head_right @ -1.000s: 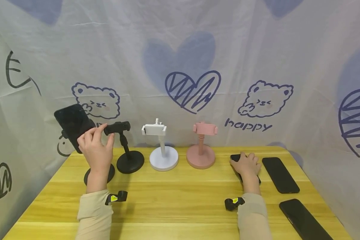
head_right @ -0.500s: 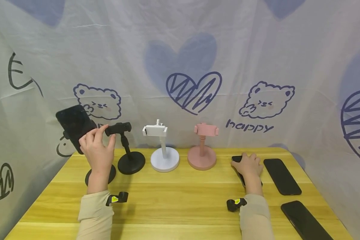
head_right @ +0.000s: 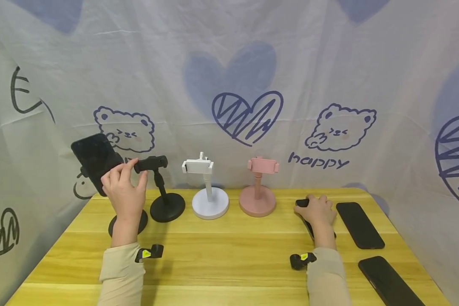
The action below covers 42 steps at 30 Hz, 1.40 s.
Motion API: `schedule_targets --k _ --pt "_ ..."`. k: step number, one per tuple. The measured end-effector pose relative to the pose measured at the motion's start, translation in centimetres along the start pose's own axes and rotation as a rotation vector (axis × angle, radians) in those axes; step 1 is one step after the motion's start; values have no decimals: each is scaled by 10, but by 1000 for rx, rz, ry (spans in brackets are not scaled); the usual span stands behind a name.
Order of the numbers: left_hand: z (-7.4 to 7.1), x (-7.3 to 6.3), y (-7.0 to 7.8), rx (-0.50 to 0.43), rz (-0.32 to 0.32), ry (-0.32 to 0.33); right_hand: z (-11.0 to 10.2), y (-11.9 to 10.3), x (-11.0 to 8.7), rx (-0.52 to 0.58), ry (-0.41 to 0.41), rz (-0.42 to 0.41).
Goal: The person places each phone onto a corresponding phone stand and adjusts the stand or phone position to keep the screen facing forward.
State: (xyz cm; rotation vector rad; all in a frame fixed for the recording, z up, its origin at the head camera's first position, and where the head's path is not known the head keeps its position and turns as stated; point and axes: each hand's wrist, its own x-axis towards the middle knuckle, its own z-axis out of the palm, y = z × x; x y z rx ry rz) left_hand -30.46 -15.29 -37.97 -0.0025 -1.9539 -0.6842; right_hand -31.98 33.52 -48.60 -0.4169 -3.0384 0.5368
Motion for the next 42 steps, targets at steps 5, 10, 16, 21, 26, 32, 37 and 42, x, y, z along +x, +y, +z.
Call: schedule_targets --k 5,10,16,21,26,32,37,42 --pt "0 2 1 4 3 -7 -3 1 0 3 31 -18" --pt "1 4 2 -7 0 -7 -6 0 0 26 104 -52" --pt "1 4 2 -10 -6 -12 -11 -3 0 58 242 -116" --pt "2 4 2 -9 -14 -18 -15 -5 -1 83 297 -130" --pt "1 3 1 -14 -27 -25 -19 -7 -3 93 307 -128" --pt "-1 1 1 -19 -33 -16 -22 -9 -5 88 322 -147" --pt "-1 0 1 -9 -23 -24 -26 -12 -9 86 353 -165" --pt "-1 1 1 -7 -14 -25 -31 -14 -13 100 385 -171"
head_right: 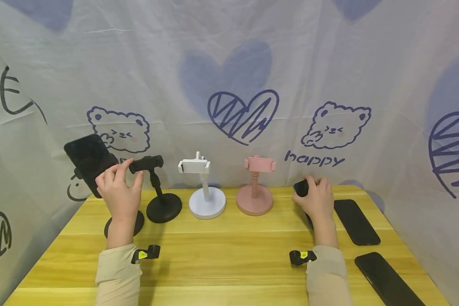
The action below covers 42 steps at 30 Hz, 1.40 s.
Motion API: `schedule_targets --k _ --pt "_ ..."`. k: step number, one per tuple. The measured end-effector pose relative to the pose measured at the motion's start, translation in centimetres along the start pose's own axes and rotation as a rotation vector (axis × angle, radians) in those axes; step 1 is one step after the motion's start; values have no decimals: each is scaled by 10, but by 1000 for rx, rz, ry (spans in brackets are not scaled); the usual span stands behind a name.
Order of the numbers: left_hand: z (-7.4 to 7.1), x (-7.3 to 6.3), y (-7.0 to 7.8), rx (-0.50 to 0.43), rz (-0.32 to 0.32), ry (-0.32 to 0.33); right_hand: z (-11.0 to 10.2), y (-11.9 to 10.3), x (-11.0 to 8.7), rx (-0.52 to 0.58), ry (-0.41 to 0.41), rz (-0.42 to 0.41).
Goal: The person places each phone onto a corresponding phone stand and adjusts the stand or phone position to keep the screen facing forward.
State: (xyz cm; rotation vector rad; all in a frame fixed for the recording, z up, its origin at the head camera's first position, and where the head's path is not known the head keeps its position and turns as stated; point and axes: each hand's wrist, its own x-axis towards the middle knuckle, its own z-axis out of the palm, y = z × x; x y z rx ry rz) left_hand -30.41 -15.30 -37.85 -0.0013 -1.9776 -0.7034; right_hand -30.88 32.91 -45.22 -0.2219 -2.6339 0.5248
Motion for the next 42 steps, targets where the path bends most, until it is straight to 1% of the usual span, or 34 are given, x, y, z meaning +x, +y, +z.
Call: schedule_targets --k 6,10,19,27,37,42 --pt "2 -1 1 -18 -1 6 -4 -1 -4 39 54 -1" --pt "2 0 2 -22 -3 6 -6 -6 -7 65 118 -18" --pt "1 -1 0 -23 -20 1 -19 -21 -9 73 254 -69" --pt "2 -1 1 -38 -11 4 -32 -29 -10 92 403 -162" --pt "3 -2 1 -26 0 4 -45 -34 -11 137 544 -196" --pt "1 -1 2 -19 2 4 -53 -39 -11 157 587 -223"
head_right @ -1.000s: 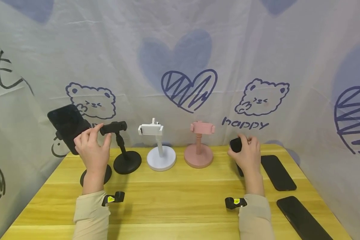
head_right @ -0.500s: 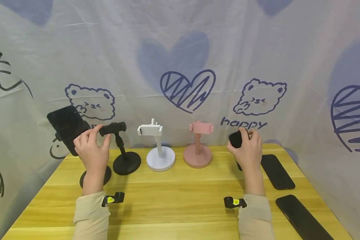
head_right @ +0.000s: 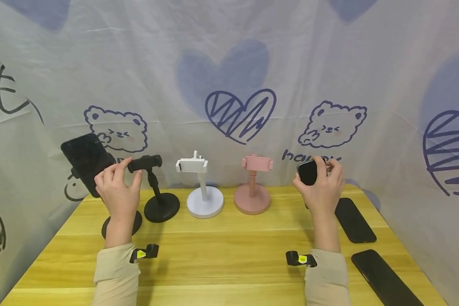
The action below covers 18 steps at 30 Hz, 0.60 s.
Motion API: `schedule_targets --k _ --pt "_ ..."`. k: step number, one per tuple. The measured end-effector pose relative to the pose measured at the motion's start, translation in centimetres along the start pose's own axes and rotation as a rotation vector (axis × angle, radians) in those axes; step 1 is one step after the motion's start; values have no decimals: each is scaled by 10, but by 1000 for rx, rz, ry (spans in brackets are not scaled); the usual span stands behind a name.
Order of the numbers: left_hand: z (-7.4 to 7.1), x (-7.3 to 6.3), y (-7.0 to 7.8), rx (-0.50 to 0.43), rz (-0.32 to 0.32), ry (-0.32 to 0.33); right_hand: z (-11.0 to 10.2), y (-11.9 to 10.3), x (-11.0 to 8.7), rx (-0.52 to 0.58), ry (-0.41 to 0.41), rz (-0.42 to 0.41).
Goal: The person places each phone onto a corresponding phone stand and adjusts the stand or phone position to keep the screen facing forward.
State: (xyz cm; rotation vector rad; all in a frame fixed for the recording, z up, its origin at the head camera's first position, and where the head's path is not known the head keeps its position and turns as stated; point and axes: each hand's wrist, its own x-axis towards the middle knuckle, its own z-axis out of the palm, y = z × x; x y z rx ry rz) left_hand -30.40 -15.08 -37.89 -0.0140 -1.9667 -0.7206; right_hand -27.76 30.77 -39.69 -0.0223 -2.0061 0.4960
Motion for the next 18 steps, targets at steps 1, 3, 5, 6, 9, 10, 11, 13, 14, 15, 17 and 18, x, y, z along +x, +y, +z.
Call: schedule_targets --k 1,3,5,6,9,10,11,13,14,15,17,18 --pt "0 0 0 0 -2 0 -1 -1 1 5 3 -2" --pt "-1 -1 0 0 -9 -2 -4 -3 2 13 9 -3" --pt "-1 -2 0 2 -13 -5 -6 -6 3 13 11 -4" --pt "-1 -2 0 2 -14 -8 -8 -7 3 13 15 -4" --pt "0 -3 0 0 -12 -12 -12 -12 5 20 27 -9" --pt "0 -2 -1 1 -10 -12 -14 -13 6 26 33 -11" --pt "0 -2 -1 1 -8 -13 -15 -15 7 31 36 -11" --pt "1 0 0 -1 -6 -12 -17 -18 10 40 44 -13" --pt "1 0 0 -1 -6 -13 -18 -19 11 44 45 -15" --pt "0 1 0 0 -7 -15 -18 -20 12 45 46 -14" --pt "0 2 1 4 -13 -21 -19 -21 14 51 49 -14" --pt "0 1 1 7 -17 -25 -20 -22 14 54 50 -15"
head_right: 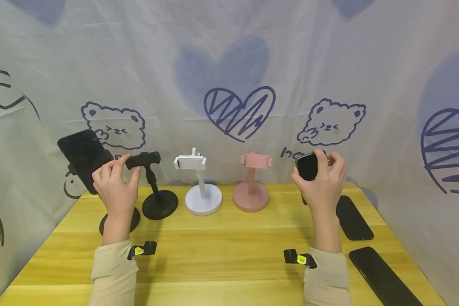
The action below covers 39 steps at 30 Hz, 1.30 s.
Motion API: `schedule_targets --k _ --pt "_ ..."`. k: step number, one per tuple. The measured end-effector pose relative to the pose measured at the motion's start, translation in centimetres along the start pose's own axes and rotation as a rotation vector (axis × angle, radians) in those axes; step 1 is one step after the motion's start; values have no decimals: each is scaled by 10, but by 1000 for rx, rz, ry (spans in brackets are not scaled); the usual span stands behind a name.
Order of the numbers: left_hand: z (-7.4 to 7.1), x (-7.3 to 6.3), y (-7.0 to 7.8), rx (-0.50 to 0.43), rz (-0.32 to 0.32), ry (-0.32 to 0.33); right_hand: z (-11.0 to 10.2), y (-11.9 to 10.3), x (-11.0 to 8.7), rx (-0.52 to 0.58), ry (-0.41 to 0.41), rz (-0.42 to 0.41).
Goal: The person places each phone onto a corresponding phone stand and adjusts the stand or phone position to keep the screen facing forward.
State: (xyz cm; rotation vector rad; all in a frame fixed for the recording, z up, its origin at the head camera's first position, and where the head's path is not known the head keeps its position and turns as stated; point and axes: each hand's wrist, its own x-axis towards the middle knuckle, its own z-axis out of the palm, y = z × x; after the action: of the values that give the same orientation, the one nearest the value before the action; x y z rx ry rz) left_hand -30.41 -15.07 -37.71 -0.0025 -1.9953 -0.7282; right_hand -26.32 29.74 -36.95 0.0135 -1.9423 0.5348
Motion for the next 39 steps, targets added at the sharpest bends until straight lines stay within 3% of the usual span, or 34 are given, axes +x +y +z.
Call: schedule_targets --k 39 --pt "0 -1 2 -1 4 -20 -6 -16 0 40 7 -39"
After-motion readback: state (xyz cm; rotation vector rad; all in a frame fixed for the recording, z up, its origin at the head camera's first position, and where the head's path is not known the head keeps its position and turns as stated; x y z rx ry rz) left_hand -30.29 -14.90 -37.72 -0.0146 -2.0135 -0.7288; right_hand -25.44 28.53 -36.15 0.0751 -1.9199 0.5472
